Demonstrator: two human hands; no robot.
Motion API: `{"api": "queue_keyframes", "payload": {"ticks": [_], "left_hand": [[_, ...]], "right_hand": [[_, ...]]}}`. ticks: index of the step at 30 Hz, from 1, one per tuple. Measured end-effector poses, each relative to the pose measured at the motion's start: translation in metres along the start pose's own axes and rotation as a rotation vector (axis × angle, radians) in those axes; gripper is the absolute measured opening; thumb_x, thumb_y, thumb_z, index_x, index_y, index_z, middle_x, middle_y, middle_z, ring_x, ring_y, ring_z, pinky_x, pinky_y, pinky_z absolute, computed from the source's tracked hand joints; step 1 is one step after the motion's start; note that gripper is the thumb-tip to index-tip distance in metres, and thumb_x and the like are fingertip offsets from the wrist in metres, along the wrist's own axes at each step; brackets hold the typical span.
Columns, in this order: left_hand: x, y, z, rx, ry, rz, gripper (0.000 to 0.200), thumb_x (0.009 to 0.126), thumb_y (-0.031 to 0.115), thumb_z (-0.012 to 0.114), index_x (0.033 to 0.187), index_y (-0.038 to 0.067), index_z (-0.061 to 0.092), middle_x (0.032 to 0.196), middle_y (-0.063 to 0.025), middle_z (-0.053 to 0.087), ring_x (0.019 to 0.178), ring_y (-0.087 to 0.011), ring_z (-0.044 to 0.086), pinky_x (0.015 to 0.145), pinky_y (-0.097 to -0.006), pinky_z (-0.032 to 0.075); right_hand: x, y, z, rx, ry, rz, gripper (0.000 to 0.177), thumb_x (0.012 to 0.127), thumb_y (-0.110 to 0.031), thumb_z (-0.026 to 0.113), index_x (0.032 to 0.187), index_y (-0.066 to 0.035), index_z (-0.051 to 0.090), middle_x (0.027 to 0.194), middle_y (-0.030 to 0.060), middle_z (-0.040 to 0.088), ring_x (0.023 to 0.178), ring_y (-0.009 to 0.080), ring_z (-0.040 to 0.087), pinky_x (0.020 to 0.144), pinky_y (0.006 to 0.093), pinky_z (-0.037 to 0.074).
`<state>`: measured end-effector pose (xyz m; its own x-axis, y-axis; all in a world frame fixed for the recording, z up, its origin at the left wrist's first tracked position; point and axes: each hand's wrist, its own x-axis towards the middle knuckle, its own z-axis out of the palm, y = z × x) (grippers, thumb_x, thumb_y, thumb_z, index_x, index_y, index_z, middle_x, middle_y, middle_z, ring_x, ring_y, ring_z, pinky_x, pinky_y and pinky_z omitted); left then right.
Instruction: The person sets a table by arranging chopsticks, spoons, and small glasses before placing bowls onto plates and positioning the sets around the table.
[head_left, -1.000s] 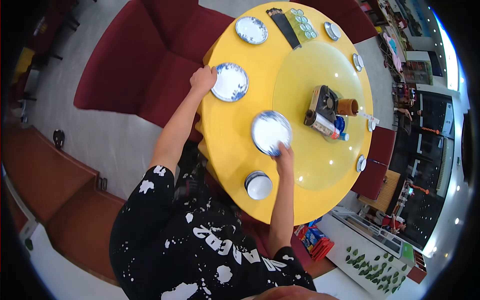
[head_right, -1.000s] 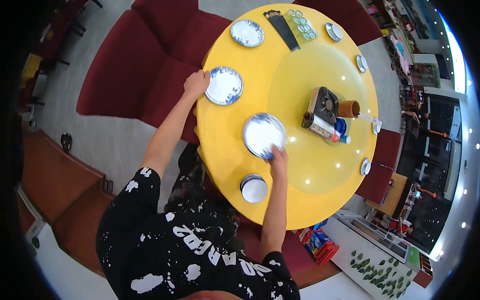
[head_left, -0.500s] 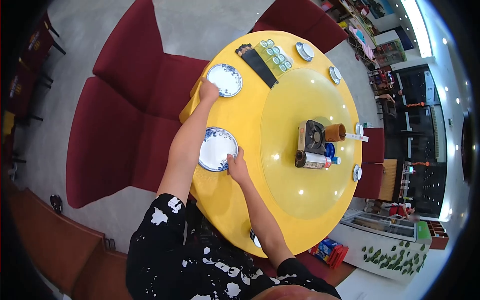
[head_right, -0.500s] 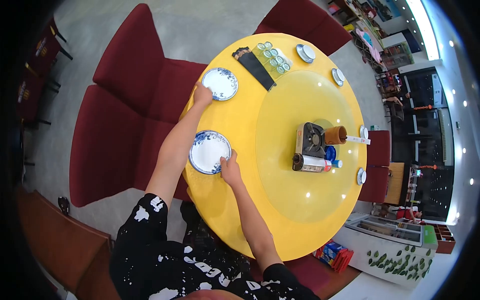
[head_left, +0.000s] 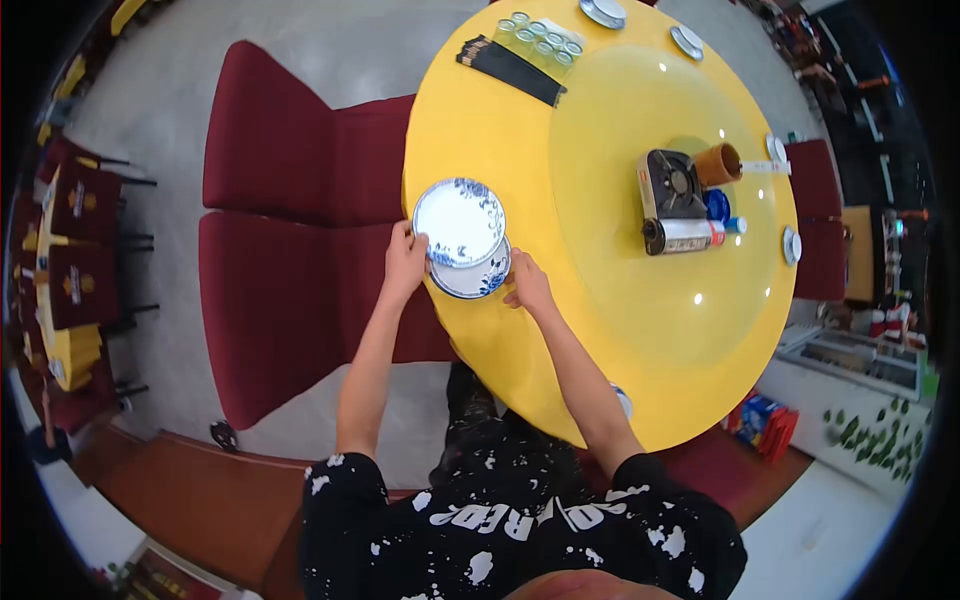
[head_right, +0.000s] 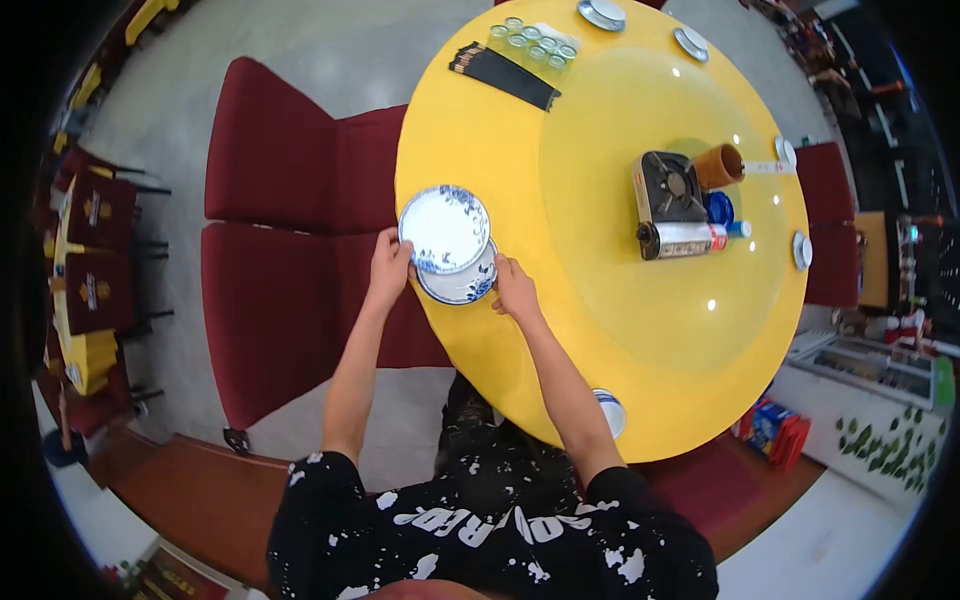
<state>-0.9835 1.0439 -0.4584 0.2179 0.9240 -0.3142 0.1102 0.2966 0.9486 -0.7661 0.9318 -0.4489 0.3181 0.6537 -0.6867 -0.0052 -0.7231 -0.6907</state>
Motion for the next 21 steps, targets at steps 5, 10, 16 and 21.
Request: {"api": "queue_keyframes", "payload": {"ticks": [5,10,16,21], "left_hand": [[-0.031,-0.022,-0.004,0.274,-0.045,-0.018,0.030,0.100,0.013,0.051,0.126,0.000,0.047,0.078,-0.0113,0.064,0.059,-0.0134,0.060,0.052,-0.0272,0.047],[-0.055,-0.011,0.031,0.456,-0.065,-0.136,0.049,0.103,0.023,0.043,0.149,0.007,0.035,0.089,-0.0246,0.069,0.068,-0.0283,0.071,0.058,-0.0396,0.055],[0.003,-0.046,0.054,0.429,0.025,0.002,0.051,0.105,0.027,0.038,0.151,0.007,0.034,0.111,-0.0256,0.067,0.082,-0.0312,0.071,0.069,-0.0377,0.056],[0.086,-0.003,0.102,0.395,0.006,-0.069,0.053,0.104,0.029,0.039,0.150,0.004,0.035,0.120,-0.0267,0.065,0.099,-0.0357,0.069,0.082,-0.0399,0.055]], "right_hand": [[-0.002,0.017,0.018,0.217,0.084,-0.069,0.057,0.096,-0.041,0.054,0.134,0.001,0.048,0.093,0.0164,0.067,0.059,0.0242,0.067,0.051,0.0327,0.056],[0.002,0.046,0.038,0.261,0.259,-0.170,0.045,0.095,-0.021,0.056,0.134,0.001,0.048,0.099,0.0199,0.068,0.064,0.0260,0.070,0.052,0.0323,0.057],[0.061,0.054,0.039,0.168,0.386,-0.335,0.045,0.093,-0.020,0.055,0.134,-0.001,0.050,0.105,0.0253,0.068,0.083,0.0350,0.070,0.070,0.0395,0.056],[0.083,-0.024,-0.009,0.266,0.344,-0.145,0.059,0.093,-0.027,0.059,0.139,0.006,0.044,0.102,0.0208,0.067,0.071,0.0219,0.069,0.064,0.0318,0.055]]}}
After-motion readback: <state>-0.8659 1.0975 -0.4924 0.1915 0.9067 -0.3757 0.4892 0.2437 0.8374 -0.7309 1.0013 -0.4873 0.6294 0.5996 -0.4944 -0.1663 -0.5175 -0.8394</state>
